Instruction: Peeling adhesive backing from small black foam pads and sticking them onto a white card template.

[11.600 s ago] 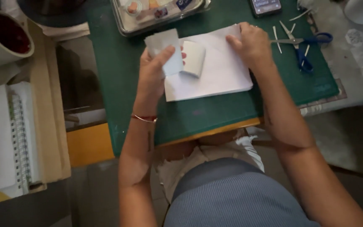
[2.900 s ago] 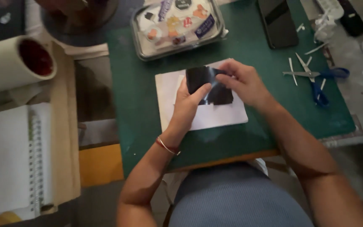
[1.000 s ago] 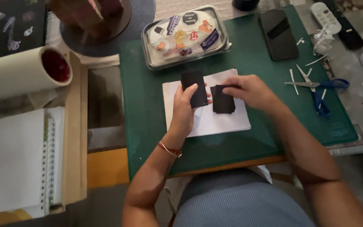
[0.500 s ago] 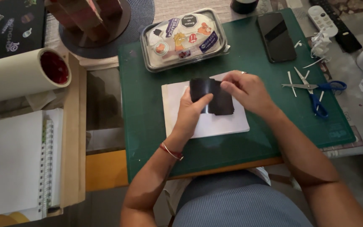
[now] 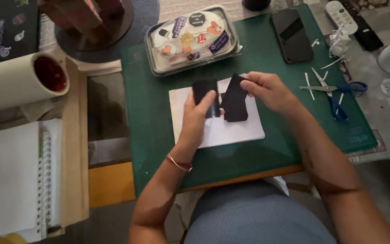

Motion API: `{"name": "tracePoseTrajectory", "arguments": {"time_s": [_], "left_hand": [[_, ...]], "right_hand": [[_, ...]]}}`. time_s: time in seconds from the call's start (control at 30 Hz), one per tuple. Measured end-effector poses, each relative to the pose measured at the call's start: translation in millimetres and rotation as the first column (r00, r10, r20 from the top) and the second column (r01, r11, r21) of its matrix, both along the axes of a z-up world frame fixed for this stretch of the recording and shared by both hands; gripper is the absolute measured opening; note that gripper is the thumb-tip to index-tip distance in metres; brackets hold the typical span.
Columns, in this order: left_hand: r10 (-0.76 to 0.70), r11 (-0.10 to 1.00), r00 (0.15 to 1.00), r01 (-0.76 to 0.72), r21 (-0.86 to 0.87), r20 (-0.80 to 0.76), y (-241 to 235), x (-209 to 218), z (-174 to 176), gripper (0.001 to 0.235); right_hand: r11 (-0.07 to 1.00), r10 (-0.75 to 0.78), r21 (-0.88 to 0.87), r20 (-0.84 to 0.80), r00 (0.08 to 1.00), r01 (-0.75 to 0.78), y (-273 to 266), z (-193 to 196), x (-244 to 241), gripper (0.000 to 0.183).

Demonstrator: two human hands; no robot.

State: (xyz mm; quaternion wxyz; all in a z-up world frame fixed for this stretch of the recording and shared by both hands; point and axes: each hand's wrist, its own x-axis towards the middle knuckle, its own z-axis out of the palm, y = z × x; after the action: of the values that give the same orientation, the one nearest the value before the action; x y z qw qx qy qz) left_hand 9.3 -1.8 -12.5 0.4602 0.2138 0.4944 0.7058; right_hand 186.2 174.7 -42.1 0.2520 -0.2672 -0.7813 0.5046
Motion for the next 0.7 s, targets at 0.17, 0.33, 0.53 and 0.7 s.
{"name": "tracePoseTrajectory", "arguments": {"time_s": [0.17, 0.33, 0.53, 0.7], "left_hand": [[0.006, 1.0, 0.998, -0.006, 0.012, 0.059, 7, -9, -10, 0.024], [0.048, 0.999, 0.998, -0.048, -0.002, 0.028, 12, -8, -27, 0.027], [0.046, 0.997, 0.998, -0.044, -0.057, 0.042, 7, -4, -14, 0.03], [0.048, 0.997, 0.994, -0.042, -0.058, 0.094, 9, -11, -27, 0.029]], "right_hand": [[0.946, -0.022, 0.315, 0.306, 0.952, -0.08, 2, 3, 0, 0.033], [0.734, -0.165, 0.634, 0.516, 0.841, -0.245, -5, -1, -2, 0.042], [0.597, -0.354, 0.798, 0.35, 0.867, -0.079, -10, -4, 5, 0.047], [0.667, -0.333, 0.743, 0.359, 0.872, -0.051, -40, 64, 78, 0.025]]}}
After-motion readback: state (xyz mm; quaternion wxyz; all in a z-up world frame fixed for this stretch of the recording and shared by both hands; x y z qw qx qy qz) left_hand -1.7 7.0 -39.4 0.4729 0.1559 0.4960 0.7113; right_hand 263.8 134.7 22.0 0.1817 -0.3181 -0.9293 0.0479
